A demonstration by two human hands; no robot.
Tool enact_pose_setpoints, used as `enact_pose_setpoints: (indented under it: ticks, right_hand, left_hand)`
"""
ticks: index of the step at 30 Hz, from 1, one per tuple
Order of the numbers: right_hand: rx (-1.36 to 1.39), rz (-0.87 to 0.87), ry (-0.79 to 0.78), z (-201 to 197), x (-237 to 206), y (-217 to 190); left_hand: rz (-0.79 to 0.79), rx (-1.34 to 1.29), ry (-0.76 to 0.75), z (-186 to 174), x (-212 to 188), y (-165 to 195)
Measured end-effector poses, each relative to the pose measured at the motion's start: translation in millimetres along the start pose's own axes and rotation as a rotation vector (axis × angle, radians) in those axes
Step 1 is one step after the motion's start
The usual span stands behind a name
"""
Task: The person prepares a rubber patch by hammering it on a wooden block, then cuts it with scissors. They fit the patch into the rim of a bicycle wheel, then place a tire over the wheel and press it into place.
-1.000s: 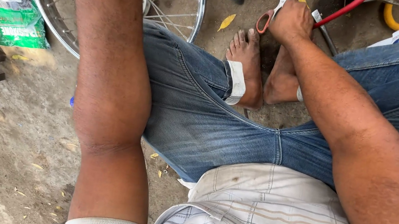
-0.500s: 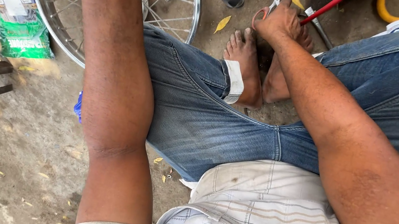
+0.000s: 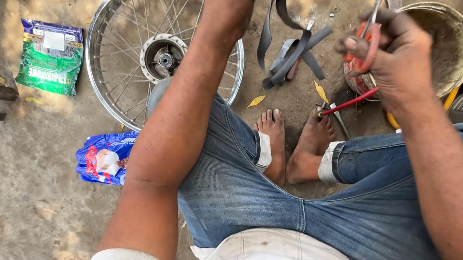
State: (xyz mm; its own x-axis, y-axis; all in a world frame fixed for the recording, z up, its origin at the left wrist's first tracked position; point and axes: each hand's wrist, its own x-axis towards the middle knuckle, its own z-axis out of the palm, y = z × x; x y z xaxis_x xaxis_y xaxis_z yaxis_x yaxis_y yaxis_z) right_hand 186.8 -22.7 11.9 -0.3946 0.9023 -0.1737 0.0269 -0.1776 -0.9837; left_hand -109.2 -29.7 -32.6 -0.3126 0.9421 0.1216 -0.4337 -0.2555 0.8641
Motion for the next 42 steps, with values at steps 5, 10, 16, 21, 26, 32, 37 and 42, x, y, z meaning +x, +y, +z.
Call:
enact_pose_setpoints:
  ticks: [5, 10, 16, 21, 26, 32, 37, 42]
  right_hand:
    - [0.073, -0.194, -0.056, -15.6, -10.3, -9.3]
    - [-0.841, -0.686, -0.041, -23.1, -8.4, 18.0]
    - [-1.039, -0.779, -0.016, -30.1, -6.6, 16.5]
    - [-1.112, -0.803, -0.006, -30.7, -5.8, 15.3]
    - [-1.132, -0.696, -0.023, -34.5, -8.2, 23.8]
    - [-1.136, -0.749, -0.028, -35.4, -9.4, 39.5]
    - [-1.147, -0.754, -0.024, -34.7, -9.3, 46.3]
    - [-1.137, -0.706, -0.034, -31.9, -12.0, 44.3]
  left_hand:
    - [-0.072, 0.183, -0.224, 41.9, -27.7, -10.8]
    - [-0.138, 0.077, -0.326, 62.6, -36.1, -9.8]
    - [-0.171, 0.274, -0.351, 73.8, -37.6, -21.0]
    - [-0.195, 0.279, -0.382, 84.2, -42.1, -32.3]
    - [-0.142, 0.205, -0.396, 81.3, -42.0, -34.9]
    - [-0.149, 0.262, -0.348, 71.0, -46.1, -35.2]
    - [-0.149, 0.282, -0.341, 69.6, -48.3, -32.4]
    - [-0.103, 0.292, -0.368, 73.1, -49.4, -30.0]
